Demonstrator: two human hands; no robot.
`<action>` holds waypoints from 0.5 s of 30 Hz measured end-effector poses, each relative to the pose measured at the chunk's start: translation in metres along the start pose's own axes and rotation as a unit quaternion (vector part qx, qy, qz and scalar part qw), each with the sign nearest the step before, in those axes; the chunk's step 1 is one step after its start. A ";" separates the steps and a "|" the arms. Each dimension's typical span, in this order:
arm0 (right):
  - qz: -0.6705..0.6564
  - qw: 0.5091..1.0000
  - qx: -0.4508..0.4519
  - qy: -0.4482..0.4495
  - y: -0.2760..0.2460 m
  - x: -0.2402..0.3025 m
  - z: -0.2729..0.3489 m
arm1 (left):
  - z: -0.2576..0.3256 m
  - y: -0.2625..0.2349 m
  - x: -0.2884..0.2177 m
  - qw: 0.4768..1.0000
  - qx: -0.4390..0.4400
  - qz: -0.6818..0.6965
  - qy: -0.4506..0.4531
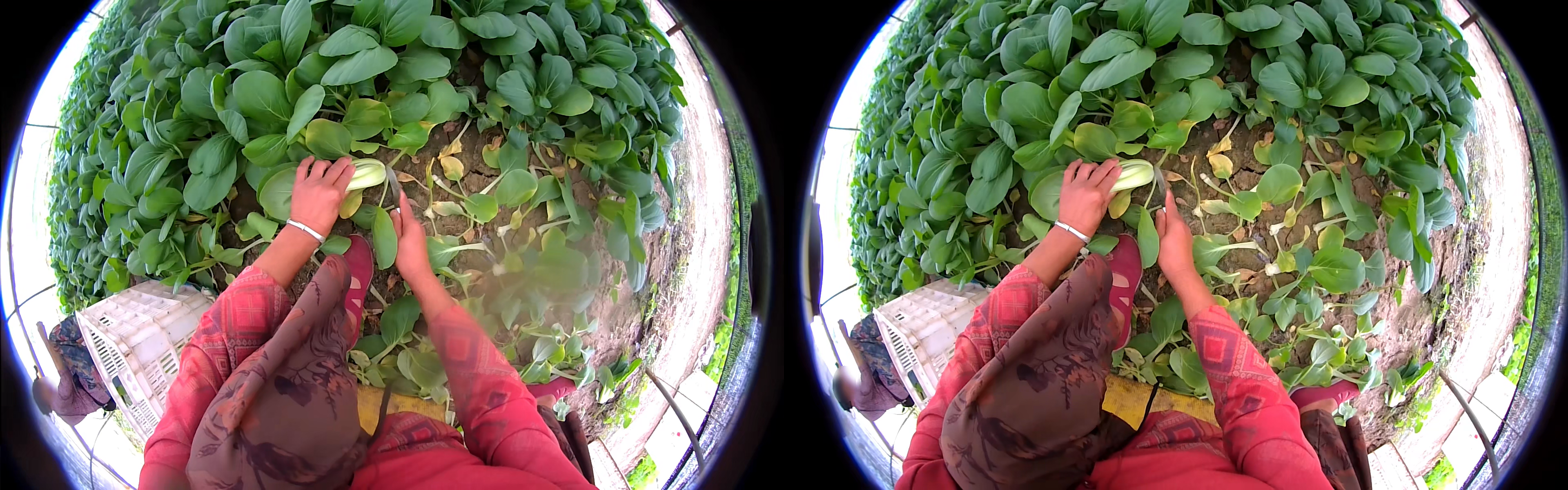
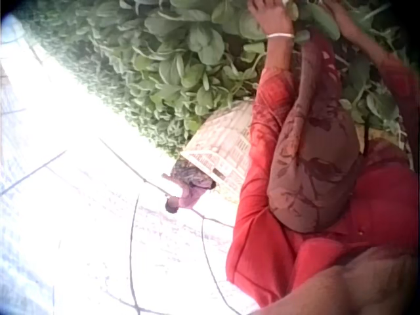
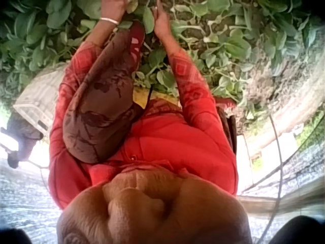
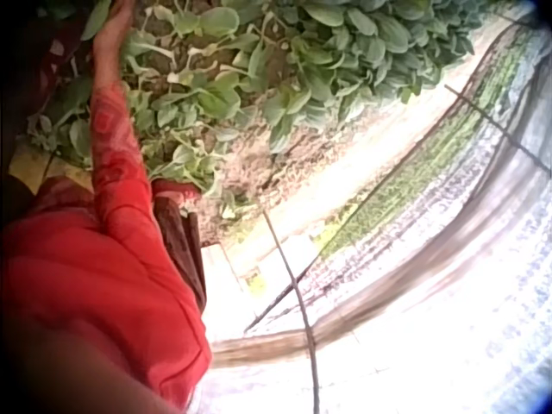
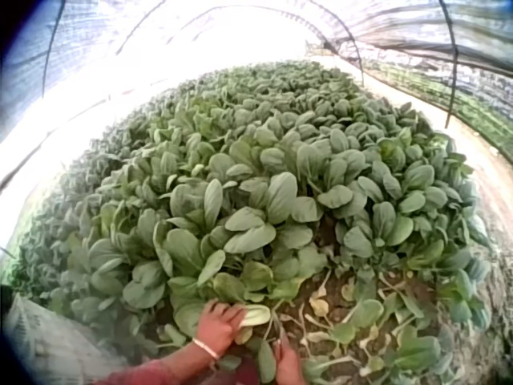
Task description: The person harvests leafy green vegetables in a greenhouse by cutting the stems with a small knife and placing the bunches into a white plastic basket. The person repeatedly selects, cuts, and collects the vegetables, filling the basket over time.
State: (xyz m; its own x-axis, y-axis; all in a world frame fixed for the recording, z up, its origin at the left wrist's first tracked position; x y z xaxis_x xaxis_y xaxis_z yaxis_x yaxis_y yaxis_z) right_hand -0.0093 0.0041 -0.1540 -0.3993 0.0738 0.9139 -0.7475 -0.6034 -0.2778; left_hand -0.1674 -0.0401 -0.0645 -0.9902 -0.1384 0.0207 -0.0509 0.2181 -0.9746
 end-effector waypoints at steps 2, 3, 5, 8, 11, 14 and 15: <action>0.010 1.000 -0.004 0.010 0.000 0.001 0.000 | -0.001 -0.001 0.000 1.000 0.000 0.001 0.001; 0.025 1.000 0.002 0.003 0.001 0.001 -0.002 | 0.000 0.000 0.001 1.000 -0.001 0.005 -0.006; 0.056 0.998 0.014 -0.010 0.004 0.000 -0.007 | 0.003 0.003 0.002 1.000 -0.003 0.011 -0.021; 0.059 0.998 0.021 -0.012 0.009 -0.008 0.003 | 0.010 0.004 0.003 1.000 -0.004 -0.001 -0.007; 0.143 0.986 -0.025 -0.076 0.013 -0.008 0.015 | 0.033 0.003 0.027 0.997 0.028 0.036 -0.062; 0.108 0.991 -0.051 -0.066 0.011 -0.012 0.020 | 0.042 -0.014 0.030 0.995 -0.022 0.087 -0.035; 0.073 0.994 -0.052 -0.055 0.005 -0.012 0.022 | 0.044 -0.023 0.030 0.993 -0.032 0.107 -0.025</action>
State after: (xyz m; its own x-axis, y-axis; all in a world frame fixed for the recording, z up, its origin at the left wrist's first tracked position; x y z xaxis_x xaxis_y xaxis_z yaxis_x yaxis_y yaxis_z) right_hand 0.0031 -0.0172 -0.1595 -0.4517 -0.1004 0.8865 -0.7381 -0.5162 -0.4345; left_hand -0.1899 -0.0920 -0.0514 -0.9716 -0.1301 -0.1978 0.1498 0.3089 -0.9392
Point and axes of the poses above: each hand's wrist, its own z-axis away from the middle knuckle, its own y-axis out of the palm, x = y × z, the point moved 7 cm from there along -z, towards the middle knuckle
